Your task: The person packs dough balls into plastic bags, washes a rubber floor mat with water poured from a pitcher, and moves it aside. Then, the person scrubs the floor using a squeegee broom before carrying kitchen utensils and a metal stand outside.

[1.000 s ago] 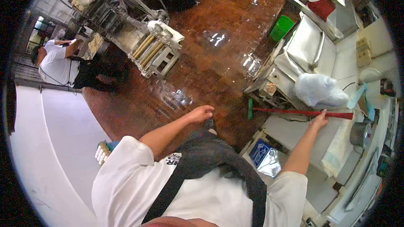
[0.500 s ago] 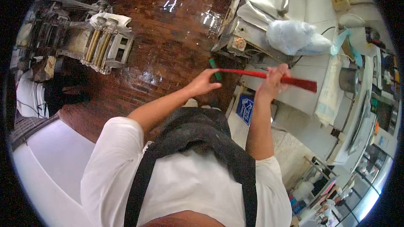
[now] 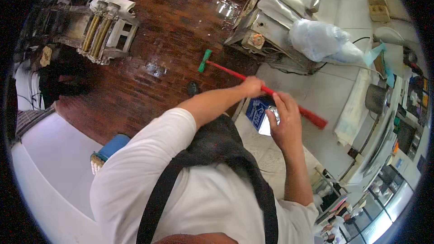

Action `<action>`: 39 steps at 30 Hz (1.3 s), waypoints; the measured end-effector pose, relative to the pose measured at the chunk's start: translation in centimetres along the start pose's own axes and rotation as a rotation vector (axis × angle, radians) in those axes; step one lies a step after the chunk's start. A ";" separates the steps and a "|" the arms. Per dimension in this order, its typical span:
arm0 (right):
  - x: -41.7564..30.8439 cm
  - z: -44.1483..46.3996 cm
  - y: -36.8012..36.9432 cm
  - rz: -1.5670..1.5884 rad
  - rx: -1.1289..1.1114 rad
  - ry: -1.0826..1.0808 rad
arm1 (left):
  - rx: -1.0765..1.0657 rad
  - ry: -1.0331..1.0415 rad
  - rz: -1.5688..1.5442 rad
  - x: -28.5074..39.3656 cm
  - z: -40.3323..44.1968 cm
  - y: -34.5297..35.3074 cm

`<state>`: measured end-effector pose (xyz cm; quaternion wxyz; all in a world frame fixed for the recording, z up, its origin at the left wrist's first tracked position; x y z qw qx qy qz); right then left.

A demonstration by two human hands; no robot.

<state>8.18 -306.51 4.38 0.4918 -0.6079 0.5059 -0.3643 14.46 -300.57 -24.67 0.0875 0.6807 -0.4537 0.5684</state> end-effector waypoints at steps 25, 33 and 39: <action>2.2 3.2 17.8 0.072 -0.833 0.326 | -0.054 -0.139 0.185 -16.9 -4.0 -2.9; -19.1 39.1 22.7 0.245 -0.591 0.091 | 0.379 -0.389 0.671 -40.5 -1.5 -36.8; -15.5 41.0 5.0 0.014 -0.682 0.212 | 0.096 0.105 0.330 -30.5 3.1 -44.2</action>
Point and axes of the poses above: each hand's wrist, its own z-axis towards the middle knuckle, its own y-axis out of the palm, x = y × z, the point moved 1 cm from there along z, towards the middle knuckle, and after that the axes turned 11 degrees about -z, right-handed, at the moved point
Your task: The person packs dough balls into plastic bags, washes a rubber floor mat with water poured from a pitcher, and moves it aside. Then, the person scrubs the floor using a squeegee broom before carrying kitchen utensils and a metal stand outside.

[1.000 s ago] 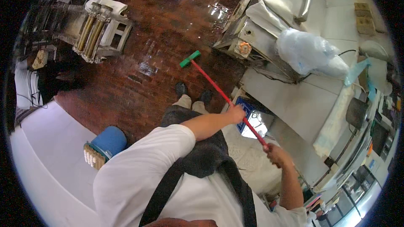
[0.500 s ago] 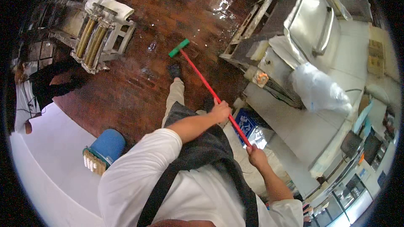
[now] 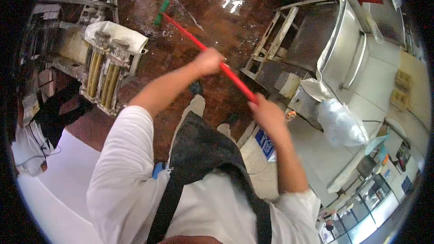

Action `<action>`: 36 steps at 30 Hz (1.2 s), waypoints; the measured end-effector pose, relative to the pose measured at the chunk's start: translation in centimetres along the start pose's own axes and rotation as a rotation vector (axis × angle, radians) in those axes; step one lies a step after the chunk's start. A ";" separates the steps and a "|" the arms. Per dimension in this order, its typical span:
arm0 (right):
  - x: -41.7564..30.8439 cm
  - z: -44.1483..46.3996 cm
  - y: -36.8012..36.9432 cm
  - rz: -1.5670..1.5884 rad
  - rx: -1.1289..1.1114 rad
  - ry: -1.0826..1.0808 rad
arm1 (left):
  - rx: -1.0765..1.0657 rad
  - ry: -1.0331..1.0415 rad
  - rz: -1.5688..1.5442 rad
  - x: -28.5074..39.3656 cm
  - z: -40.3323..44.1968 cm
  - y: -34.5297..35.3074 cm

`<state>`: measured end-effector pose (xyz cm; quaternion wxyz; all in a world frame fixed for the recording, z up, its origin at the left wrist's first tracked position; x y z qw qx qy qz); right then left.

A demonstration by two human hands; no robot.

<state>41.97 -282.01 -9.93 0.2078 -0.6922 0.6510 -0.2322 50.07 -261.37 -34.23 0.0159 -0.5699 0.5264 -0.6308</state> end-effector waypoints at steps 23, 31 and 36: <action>-6.5 10.4 -3.5 -0.141 0.261 -0.210 | 0.506 -0.320 -0.302 -13.8 3.2 3.0; 6.3 11.3 -4.7 0.033 0.085 -0.265 | 0.102 -0.117 0.154 -0.3 8.0 -4.0; 19.4 -5.8 -15.3 -0.168 -0.129 0.142 | 0.016 0.014 -0.255 19.4 16.5 1.6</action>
Point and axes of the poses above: each hand's wrist, its own z-axis towards the middle knuckle, its own y-axis out of the palm, x = y × z, the point moved 1 cm from there along z, towards the middle knuckle, and after that the axes turned 11 degrees about -z, right-handed, at the moved point
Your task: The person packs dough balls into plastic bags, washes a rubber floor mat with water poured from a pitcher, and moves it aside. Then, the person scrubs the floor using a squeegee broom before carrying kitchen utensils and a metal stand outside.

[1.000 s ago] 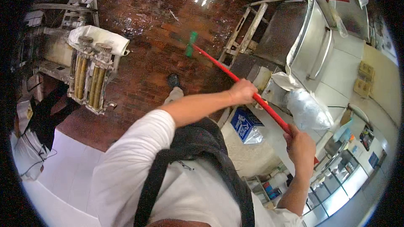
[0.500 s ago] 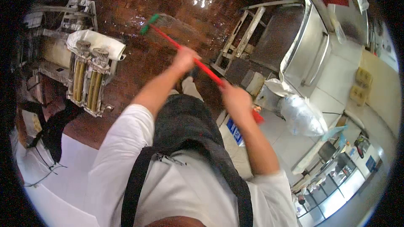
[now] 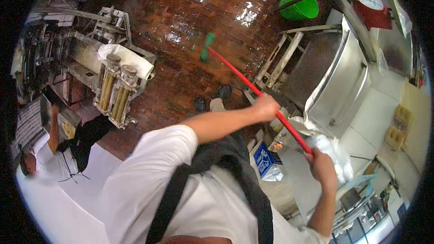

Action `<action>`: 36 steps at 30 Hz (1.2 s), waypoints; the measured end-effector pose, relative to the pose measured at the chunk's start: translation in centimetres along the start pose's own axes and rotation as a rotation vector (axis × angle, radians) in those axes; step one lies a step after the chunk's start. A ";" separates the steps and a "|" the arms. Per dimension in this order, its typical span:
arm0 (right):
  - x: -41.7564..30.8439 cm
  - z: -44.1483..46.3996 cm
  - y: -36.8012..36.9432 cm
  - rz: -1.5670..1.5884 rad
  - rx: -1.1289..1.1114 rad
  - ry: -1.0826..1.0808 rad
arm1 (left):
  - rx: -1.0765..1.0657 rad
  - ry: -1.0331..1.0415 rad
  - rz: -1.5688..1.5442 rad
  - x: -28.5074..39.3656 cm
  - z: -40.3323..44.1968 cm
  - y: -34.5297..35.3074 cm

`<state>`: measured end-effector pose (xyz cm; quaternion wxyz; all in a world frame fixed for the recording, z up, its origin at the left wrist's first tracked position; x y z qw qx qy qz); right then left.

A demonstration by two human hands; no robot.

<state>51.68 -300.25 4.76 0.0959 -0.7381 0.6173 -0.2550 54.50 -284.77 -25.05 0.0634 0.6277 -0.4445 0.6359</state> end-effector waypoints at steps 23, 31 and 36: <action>-28.9 26.5 -9.9 0.104 -0.141 -0.457 | 0.111 -0.278 0.254 -33.3 -9.4 -23.7; -21.5 20.2 -16.9 -0.141 -0.146 -0.253 | 0.201 -0.270 -0.101 -25.9 -4.6 -19.9; -36.4 29.3 -18.9 -0.069 -0.087 -0.361 | 0.138 -0.372 0.141 -40.6 -9.4 -31.1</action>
Point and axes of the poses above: each hand's wrist, its own z-axis towards the middle knuckle, its own y-axis out of the palm, x = y × z, the point moved 1 cm from there along z, towards the middle knuckle, and after that the axes turned 11 degrees about -z, right-handed, at the moved point
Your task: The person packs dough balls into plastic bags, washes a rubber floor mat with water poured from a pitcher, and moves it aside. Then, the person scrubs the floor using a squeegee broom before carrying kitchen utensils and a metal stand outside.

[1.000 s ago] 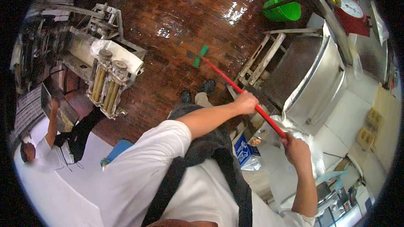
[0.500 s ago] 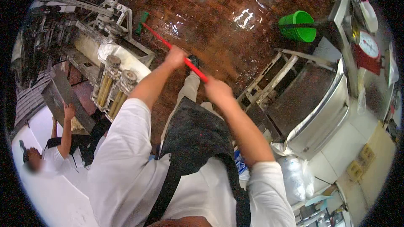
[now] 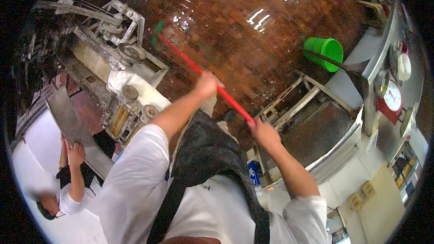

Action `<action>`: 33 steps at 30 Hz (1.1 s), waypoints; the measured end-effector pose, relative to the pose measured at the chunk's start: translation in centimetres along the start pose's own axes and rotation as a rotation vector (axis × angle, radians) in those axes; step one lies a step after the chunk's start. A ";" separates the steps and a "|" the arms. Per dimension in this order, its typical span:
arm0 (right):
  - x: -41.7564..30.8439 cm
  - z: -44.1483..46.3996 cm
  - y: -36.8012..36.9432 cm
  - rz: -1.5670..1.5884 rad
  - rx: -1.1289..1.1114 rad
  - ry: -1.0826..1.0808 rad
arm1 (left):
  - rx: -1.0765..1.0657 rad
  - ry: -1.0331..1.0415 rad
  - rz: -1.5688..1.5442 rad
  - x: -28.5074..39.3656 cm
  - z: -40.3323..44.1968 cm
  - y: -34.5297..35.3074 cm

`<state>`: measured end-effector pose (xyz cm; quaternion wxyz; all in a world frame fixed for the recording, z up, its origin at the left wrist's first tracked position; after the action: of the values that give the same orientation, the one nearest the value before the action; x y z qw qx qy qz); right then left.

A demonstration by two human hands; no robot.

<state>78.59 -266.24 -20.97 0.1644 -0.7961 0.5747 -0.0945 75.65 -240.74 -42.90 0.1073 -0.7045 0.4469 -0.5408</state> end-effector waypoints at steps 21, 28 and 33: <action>22.3 -21.1 -10.4 -0.142 0.028 0.489 | -0.151 0.280 -0.406 33.7 17.5 6.7; 14.3 5.0 -13.9 0.192 -0.014 0.105 | 0.288 0.144 -0.021 5.6 21.1 -3.2; 4.2 17.2 -20.9 0.131 0.244 -0.302 | 0.511 -0.176 0.699 -3.3 22.1 -13.8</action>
<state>104.21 -261.65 -29.32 0.3497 -0.7364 0.5782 -0.0323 101.66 -237.62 -45.01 0.4921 -0.5053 0.4996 -0.5029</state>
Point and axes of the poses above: each hand's wrist, its own z-axis towards the middle knuckle, its own y-axis out of the palm, x = y × z, the point moved 1 cm from there along z, towards the middle knuckle, and after that the axes turned 11 degrees about -z, right-handed, at the moved point
